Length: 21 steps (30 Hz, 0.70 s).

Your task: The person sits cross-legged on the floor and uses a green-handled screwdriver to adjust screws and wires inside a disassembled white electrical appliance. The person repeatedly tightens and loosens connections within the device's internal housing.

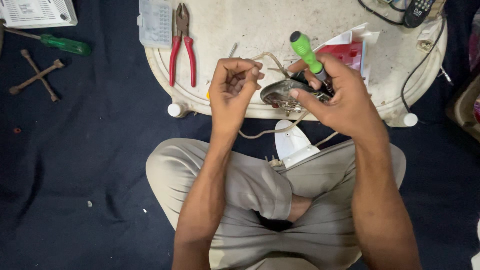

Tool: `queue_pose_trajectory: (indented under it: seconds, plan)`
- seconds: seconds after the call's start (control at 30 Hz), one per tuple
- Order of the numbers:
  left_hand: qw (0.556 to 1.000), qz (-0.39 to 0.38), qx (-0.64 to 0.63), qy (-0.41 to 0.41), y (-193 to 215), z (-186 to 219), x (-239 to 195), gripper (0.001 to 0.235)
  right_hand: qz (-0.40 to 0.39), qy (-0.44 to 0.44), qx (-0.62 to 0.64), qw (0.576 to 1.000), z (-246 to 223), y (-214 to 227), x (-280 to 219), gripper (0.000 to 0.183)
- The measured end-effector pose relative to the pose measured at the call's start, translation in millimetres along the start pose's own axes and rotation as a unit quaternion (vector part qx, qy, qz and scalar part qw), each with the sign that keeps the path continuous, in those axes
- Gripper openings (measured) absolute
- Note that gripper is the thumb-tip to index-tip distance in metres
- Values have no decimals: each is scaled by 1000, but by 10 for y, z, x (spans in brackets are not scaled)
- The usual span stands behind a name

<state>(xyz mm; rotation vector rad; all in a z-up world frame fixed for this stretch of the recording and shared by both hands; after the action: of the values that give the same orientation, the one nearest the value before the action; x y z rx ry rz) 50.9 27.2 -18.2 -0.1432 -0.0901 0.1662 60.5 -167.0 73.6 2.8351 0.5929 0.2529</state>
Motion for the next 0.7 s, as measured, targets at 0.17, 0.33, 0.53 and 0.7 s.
queue_pose_trajectory:
  seconds: [0.17, 0.33, 0.53, 0.7]
  plan:
    - [991, -8, 128, 32, 74, -126, 38, 10, -8, -45, -35, 998, -17, 5, 51, 46]
    - [891, -29, 454, 12, 171, -376, -40, 13, -13, -5, 9, 1000, -35, 1, 33, 40]
    - [783, -31, 622, 3, 171, -812, -104, 7, -2, -26, 59, 998, -14, -5, 28, 38]
    - [736, -12, 677, -10, 197, -988, -129, 8, 7, -35, 18, 999, 27, 14, 11, 39]
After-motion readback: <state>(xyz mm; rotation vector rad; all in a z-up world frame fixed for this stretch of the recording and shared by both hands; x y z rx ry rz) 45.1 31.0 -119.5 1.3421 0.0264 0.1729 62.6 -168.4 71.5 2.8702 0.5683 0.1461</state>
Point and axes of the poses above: each hand's wrist, its own x-axis towards the middle knuckle, its own y-axis out of the back of the hand, z = x × y, the point moved 4 cm from there along x, towards the middle knuckle, and after that the axes turned 13 degrees about x, right-handed, at the moved point
